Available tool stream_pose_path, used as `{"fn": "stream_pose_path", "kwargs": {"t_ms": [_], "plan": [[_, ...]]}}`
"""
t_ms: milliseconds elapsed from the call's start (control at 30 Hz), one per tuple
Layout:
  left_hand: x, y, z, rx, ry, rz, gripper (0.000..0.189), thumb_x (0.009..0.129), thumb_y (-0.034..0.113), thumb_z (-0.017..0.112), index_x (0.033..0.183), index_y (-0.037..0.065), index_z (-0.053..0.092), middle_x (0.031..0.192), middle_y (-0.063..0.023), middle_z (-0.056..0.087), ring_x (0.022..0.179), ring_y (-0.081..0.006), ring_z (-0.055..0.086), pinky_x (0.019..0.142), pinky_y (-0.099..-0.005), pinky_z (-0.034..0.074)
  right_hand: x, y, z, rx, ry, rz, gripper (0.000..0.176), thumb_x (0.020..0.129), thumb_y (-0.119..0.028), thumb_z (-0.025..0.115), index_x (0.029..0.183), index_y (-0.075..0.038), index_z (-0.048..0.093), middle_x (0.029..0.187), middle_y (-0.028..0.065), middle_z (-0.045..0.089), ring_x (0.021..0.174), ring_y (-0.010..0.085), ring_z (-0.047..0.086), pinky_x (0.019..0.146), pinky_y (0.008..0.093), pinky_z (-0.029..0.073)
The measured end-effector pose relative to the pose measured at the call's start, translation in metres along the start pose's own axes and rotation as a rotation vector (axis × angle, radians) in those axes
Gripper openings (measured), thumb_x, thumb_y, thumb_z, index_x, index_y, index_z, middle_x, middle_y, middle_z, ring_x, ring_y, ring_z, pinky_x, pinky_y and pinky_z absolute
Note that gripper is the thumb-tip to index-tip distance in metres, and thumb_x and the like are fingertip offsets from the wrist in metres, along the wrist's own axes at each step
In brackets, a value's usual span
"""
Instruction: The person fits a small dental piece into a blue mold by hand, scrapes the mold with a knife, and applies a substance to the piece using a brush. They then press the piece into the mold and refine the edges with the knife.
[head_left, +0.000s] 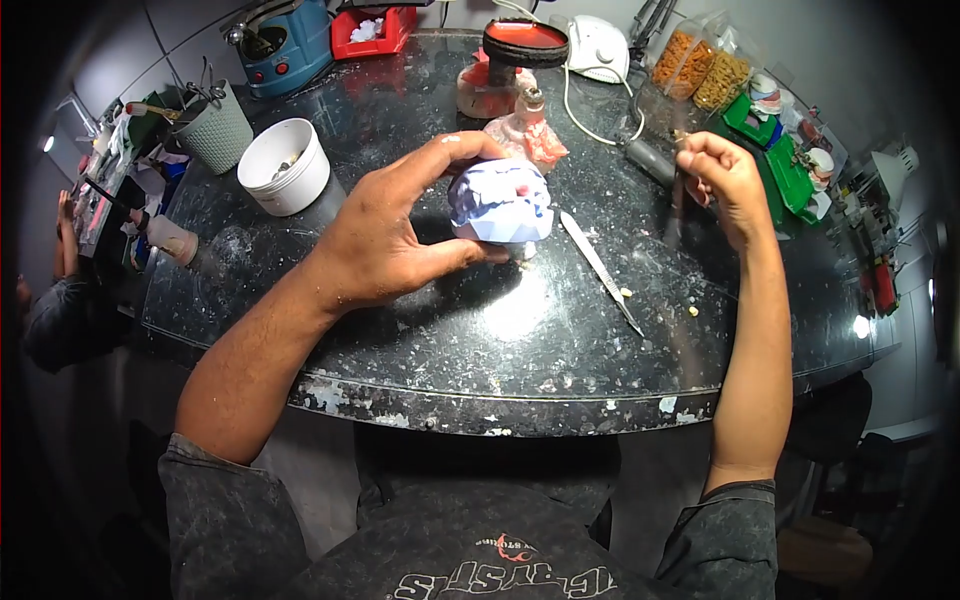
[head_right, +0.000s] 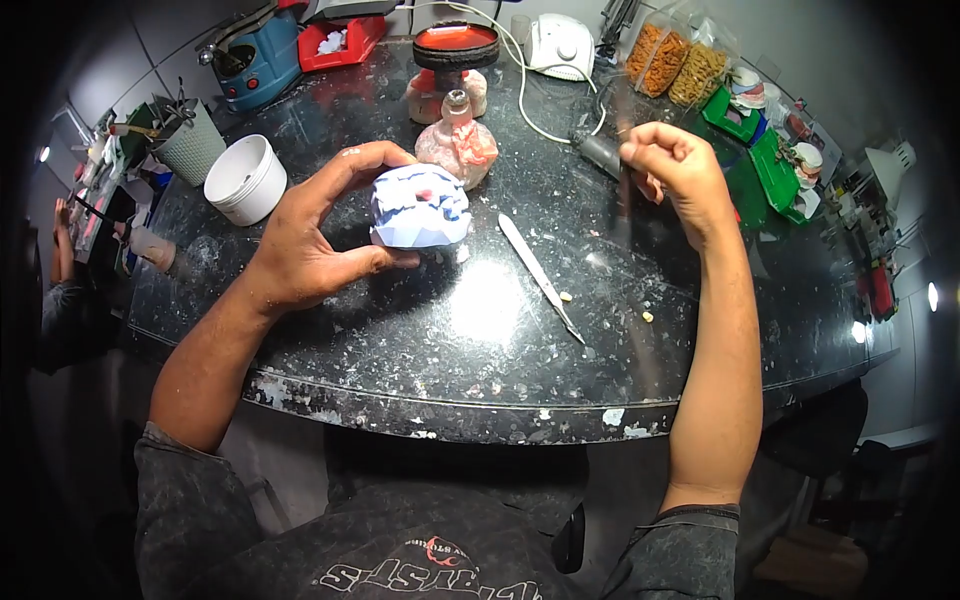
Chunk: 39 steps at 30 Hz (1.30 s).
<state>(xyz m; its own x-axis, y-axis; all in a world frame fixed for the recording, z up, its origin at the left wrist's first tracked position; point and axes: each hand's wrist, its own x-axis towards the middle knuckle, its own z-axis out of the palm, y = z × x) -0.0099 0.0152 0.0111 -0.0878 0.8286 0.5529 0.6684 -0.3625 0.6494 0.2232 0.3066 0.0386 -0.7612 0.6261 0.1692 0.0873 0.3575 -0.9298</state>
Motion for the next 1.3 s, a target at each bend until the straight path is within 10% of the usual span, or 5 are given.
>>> {"fn": "stream_pose_path", "kwargs": {"t_ms": [300,1300], "plan": [[0.004,-0.002,-0.008,0.127,-0.014,0.192,0.066,0.069,-0.003,0.078,0.131,0.007,0.058,0.132,-0.0092,0.062,0.126,-0.0247,0.057,0.111,-0.0392,0.043,0.011,0.02,-0.008,0.932,0.027,-0.139,0.027,0.094,-0.019,0.058,0.113,-0.001,0.062,0.083,0.0035,0.063,0.075,0.0123,0.059,0.063,0.0253,0.047],[0.002,-0.01,-0.005,0.125,-0.058,0.068,0.067,0.067,-0.001,0.078,0.131,0.008,0.06,0.13,-0.0109,0.065,0.123,-0.0258,0.06,0.109,-0.0398,0.045,0.007,0.014,0.025,0.854,0.128,-0.214,0.037,0.097,-0.019,0.063,0.13,-0.002,0.06,0.103,0.0037,0.067,0.097,0.0128,0.06,0.08,0.0271,0.047]]}}
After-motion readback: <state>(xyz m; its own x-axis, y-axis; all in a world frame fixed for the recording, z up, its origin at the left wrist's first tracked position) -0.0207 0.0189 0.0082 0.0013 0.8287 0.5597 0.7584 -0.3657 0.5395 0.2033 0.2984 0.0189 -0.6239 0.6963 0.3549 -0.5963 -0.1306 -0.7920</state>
